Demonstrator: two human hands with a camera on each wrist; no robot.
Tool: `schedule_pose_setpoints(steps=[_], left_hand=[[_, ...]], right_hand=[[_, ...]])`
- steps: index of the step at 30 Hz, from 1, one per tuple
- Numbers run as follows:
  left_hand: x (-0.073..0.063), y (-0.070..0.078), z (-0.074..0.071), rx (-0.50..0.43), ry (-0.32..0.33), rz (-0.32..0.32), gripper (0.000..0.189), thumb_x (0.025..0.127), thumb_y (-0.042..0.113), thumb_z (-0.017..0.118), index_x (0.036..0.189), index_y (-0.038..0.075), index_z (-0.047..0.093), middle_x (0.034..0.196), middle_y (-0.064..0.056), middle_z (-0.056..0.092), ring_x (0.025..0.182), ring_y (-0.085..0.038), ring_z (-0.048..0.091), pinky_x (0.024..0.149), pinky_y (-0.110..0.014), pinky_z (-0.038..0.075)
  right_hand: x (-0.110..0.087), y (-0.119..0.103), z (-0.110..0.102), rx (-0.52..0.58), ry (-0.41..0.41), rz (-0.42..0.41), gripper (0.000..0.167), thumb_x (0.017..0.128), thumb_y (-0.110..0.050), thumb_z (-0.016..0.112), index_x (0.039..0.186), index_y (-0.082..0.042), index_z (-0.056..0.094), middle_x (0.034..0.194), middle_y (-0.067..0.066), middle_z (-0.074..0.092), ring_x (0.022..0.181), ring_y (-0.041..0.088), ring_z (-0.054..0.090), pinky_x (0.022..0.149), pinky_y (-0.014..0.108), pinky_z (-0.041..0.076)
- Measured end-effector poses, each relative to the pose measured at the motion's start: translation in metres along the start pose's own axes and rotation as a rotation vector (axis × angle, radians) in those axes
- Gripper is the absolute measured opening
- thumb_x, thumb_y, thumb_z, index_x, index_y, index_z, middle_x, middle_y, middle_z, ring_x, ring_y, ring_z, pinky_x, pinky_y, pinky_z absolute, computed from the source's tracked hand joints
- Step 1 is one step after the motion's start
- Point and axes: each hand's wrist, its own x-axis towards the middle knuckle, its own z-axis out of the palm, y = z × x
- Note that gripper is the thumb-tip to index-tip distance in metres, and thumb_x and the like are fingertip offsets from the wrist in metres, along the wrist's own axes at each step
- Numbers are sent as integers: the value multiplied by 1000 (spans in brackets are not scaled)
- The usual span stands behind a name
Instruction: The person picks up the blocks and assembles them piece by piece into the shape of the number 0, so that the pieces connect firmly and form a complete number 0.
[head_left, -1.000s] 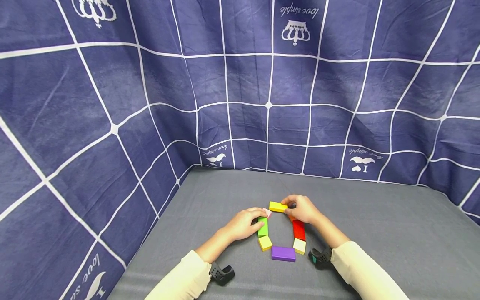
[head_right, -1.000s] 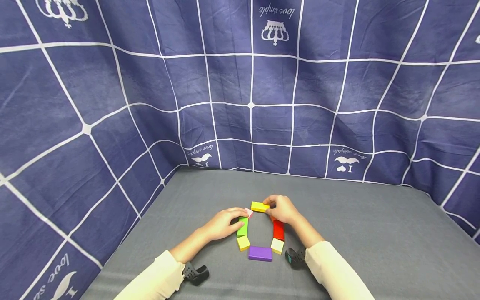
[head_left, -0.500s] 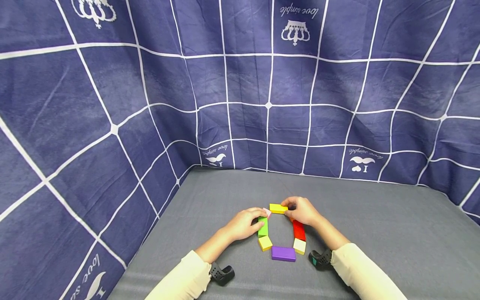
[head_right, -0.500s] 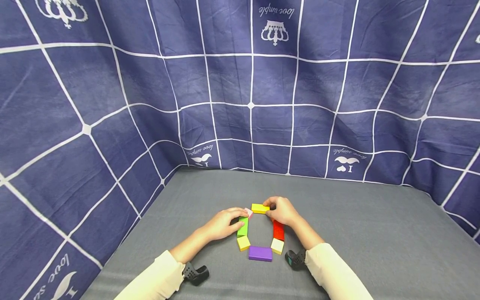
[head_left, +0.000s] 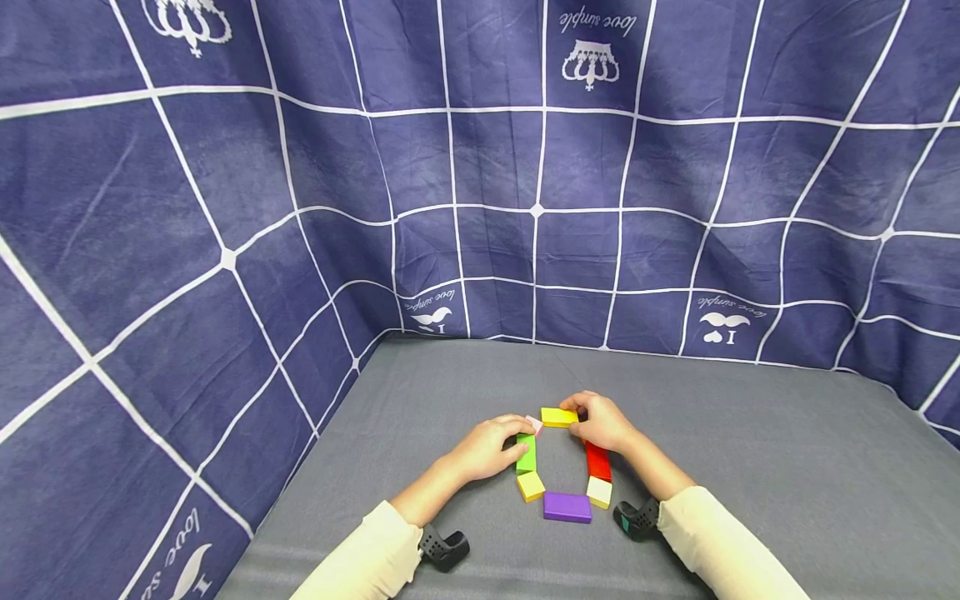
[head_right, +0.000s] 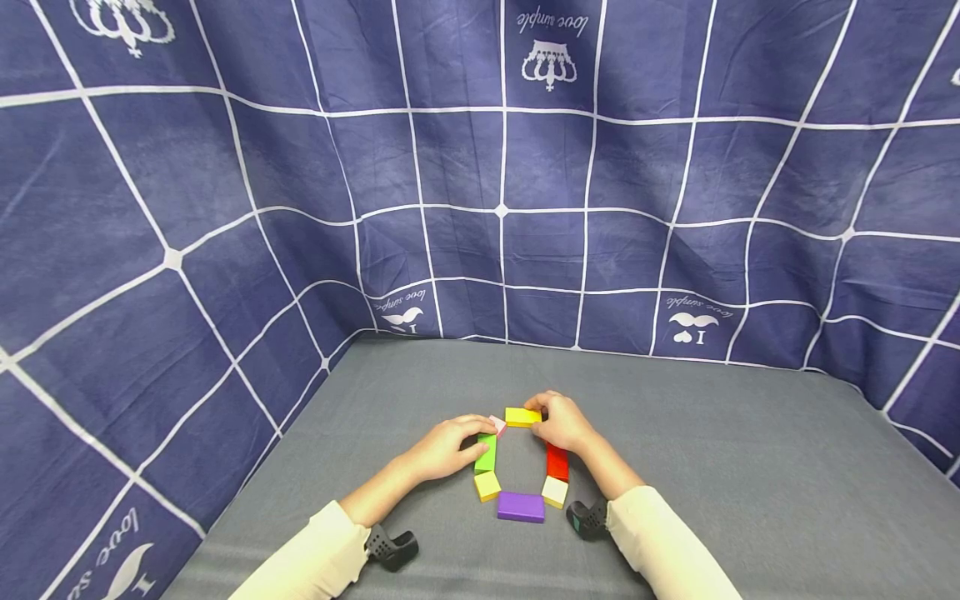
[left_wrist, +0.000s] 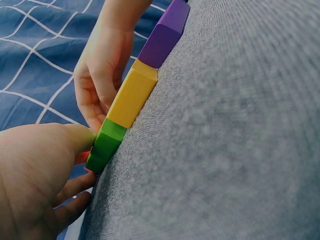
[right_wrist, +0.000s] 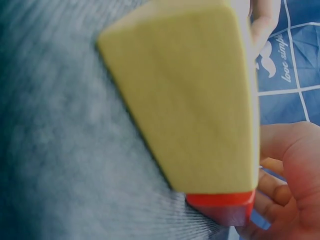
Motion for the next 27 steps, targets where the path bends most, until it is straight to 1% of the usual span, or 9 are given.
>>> schedule_pose_setpoints(steps=[7,16,18,23,25,27], left_hand=[[0,0,0,-16,-6,-8,27,95,14,61,120,6,66,126,-9,62,119,-23,57,102,-35,41],[3,2,0,-17,-6,2,27,94,14,61,120,6,66,125,-9,62,119,-23,57,101,-35,42],[3,2,1,-24,-8,2,28,95,14,61,120,5,66,126,-9,62,119,-24,57,102,-35,42],[3,1,1,-40,-4,5,27,95,13,60,120,4,66,126,-10,62,120,-24,56,101,-35,42],[2,1,2,-54,5,6,27,95,12,60,120,4,66,126,-10,62,120,-24,56,101,-36,42],[1,0,1,-78,20,8,27,94,11,60,119,3,66,126,-11,62,120,-24,56,102,-36,41]], right_hand=[[0,0,0,-8,5,-5,29,70,3,66,99,0,69,89,3,60,83,20,54,74,35,45],[-2,2,-1,-13,15,7,28,71,2,67,99,-1,69,90,5,61,84,21,55,76,37,46],[-3,2,-2,2,23,10,27,74,0,66,101,0,69,93,7,62,86,24,57,79,40,47],[-8,3,-12,54,65,49,26,87,-11,66,109,2,68,106,13,65,100,32,60,87,49,47],[-11,4,-18,63,88,65,27,90,-16,66,110,2,68,108,14,65,103,34,60,88,51,47],[-15,6,-25,64,121,69,28,91,-19,66,110,2,68,108,14,65,102,34,60,86,51,47]])
